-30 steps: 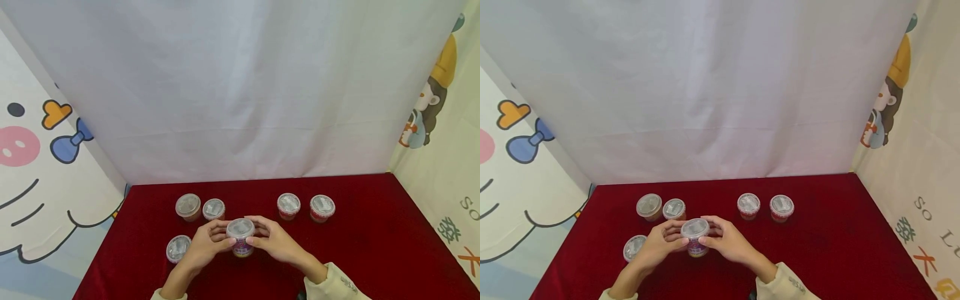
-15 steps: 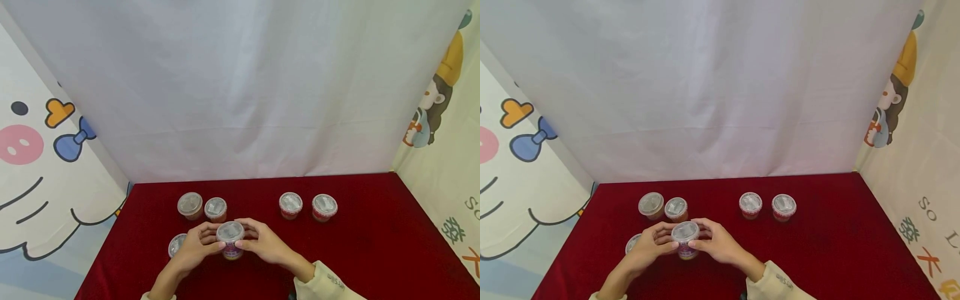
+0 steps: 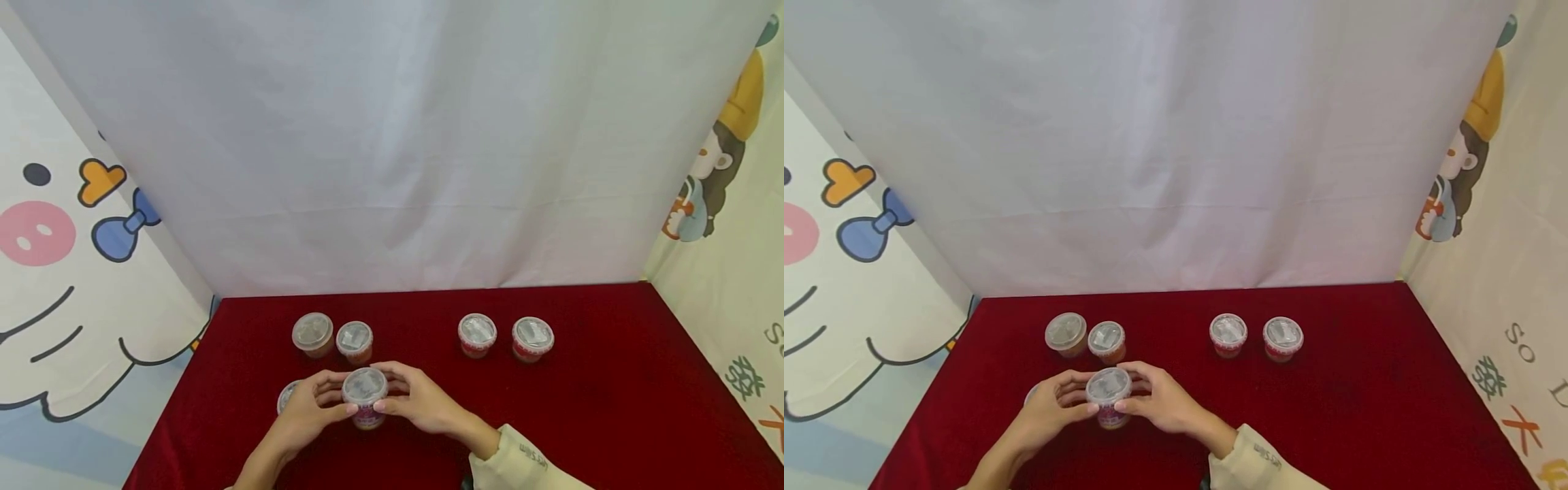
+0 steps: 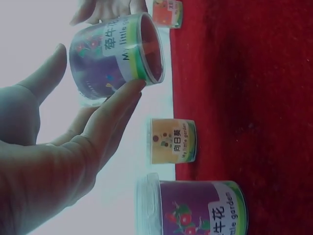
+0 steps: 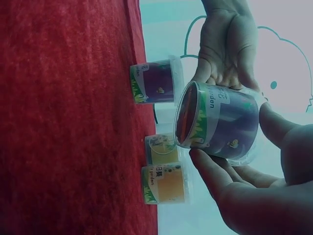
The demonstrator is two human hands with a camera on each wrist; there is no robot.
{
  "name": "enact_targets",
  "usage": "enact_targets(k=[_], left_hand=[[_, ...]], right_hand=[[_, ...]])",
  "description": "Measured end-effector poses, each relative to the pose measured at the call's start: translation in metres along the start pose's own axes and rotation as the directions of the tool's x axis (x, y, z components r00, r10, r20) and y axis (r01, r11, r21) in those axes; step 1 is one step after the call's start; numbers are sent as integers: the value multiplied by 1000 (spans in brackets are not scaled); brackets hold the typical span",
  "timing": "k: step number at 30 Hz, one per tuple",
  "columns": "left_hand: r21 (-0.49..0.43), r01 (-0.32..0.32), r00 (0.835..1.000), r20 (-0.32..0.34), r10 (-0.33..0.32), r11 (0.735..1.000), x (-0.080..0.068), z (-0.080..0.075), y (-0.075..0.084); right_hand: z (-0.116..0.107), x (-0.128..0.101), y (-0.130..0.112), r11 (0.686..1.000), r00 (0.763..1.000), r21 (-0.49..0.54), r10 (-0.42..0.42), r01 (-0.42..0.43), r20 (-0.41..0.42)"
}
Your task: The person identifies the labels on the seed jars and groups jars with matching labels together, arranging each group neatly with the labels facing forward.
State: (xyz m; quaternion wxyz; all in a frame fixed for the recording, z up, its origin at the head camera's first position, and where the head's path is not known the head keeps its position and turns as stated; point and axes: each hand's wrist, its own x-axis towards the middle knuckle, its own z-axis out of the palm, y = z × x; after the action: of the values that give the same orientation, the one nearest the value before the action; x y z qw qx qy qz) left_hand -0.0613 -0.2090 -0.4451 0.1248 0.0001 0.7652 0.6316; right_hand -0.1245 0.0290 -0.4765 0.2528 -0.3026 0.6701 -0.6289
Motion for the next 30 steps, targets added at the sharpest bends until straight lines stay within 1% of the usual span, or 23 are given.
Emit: enact_targets(k=[9, 15, 23, 26, 30], left_hand=[[76, 24, 999, -43, -21, 997, -5, -4, -4], [131, 28, 998, -55, -21, 991, -6, -7, -6], [150, 21, 998, -59, -12, 988, -11, -12, -5], [160, 36, 996, -88, -22, 987, -12, -11, -4], [201, 54, 991, -129, -28, 978, -13, -10, -2]], right_hand=[[8, 9, 10, 1000, 1000, 29, 7, -8, 25], [13, 14, 16, 999, 999, 36, 11, -12, 32], [23, 19, 19, 1000, 999, 11, 25, -25, 23], [26, 21, 19, 999, 999, 6, 32, -32, 14], [27, 23, 21, 1000, 1000, -8, 30, -30, 10]])
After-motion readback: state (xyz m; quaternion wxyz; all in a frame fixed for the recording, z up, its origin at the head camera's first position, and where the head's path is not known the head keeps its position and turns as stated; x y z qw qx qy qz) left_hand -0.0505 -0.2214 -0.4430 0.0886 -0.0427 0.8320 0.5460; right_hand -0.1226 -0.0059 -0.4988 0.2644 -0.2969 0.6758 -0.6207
